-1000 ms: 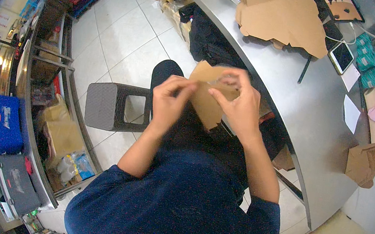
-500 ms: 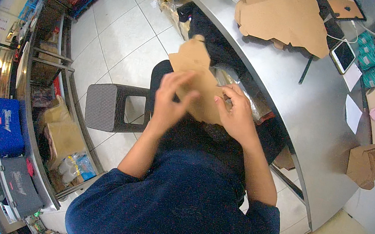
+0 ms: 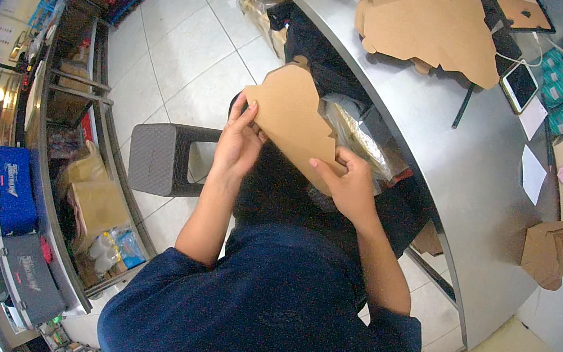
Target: The person sits on a stool and repeatedly folds flat cardboard pieces into small boxes by hand. They pick up each piece, fold the sides and flaps, and place the finished box on the counter to the right.
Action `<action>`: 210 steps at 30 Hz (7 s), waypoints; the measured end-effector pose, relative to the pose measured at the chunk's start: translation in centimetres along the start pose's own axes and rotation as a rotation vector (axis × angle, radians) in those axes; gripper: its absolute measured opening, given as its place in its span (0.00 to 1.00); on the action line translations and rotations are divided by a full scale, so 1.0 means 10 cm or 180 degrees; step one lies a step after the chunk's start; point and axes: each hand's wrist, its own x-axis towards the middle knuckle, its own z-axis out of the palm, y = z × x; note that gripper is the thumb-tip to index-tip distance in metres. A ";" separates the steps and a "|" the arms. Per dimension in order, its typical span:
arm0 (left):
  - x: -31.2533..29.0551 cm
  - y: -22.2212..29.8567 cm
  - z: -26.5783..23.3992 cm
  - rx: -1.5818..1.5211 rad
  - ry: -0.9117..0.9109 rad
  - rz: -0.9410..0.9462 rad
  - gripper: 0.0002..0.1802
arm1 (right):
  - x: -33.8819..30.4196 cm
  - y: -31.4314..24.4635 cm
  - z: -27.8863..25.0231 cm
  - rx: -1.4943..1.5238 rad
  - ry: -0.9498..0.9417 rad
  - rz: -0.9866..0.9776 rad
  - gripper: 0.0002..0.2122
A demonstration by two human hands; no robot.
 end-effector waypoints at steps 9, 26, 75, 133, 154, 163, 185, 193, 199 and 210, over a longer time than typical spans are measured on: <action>-0.34 -0.10 0.22 0.3736 -0.1454 0.2486 0.23 | 0.15 -0.22 -0.19 -0.1042 -0.0134 -0.1104 0.11; -0.15 -0.19 -0.02 0.2480 -0.0038 0.1416 0.33 | -0.01 -0.23 -0.21 -0.0986 -0.0129 -0.0499 0.08; -0.56 -0.20 0.24 0.0609 -0.1461 -0.0862 0.25 | 0.09 -0.19 -0.03 0.1059 0.0659 -0.0666 0.09; -0.52 -0.07 0.15 0.0539 -0.1332 -0.1070 0.28 | -0.09 0.06 0.09 0.1221 0.0487 -0.0674 0.10; -0.56 -0.06 -0.03 -0.0049 -0.1524 -0.1557 0.31 | -0.07 0.07 -0.11 0.0879 -0.0358 -0.0074 0.29; -0.51 -0.02 -0.07 0.0580 -0.1696 -0.1510 0.33 | -0.03 0.25 -0.12 0.0893 -0.0226 -0.0330 0.23; -0.50 -0.02 -0.05 0.4739 -0.3486 0.1853 0.29 | -0.02 -0.04 -0.13 0.0425 0.0103 -0.0501 0.11; -0.43 -0.01 -0.10 0.5160 -0.3659 0.1007 0.31 | -0.03 0.02 -0.20 -0.0269 -0.0121 -0.0822 0.08; -0.28 0.14 -0.37 0.3443 -0.3621 -0.0340 0.31 | -0.19 0.04 -0.12 -0.0447 -0.0135 -0.1368 0.07; -0.73 -0.29 0.05 0.1675 -0.1174 -0.0767 0.29 | -0.29 0.24 0.15 0.0603 0.0750 -0.0176 0.06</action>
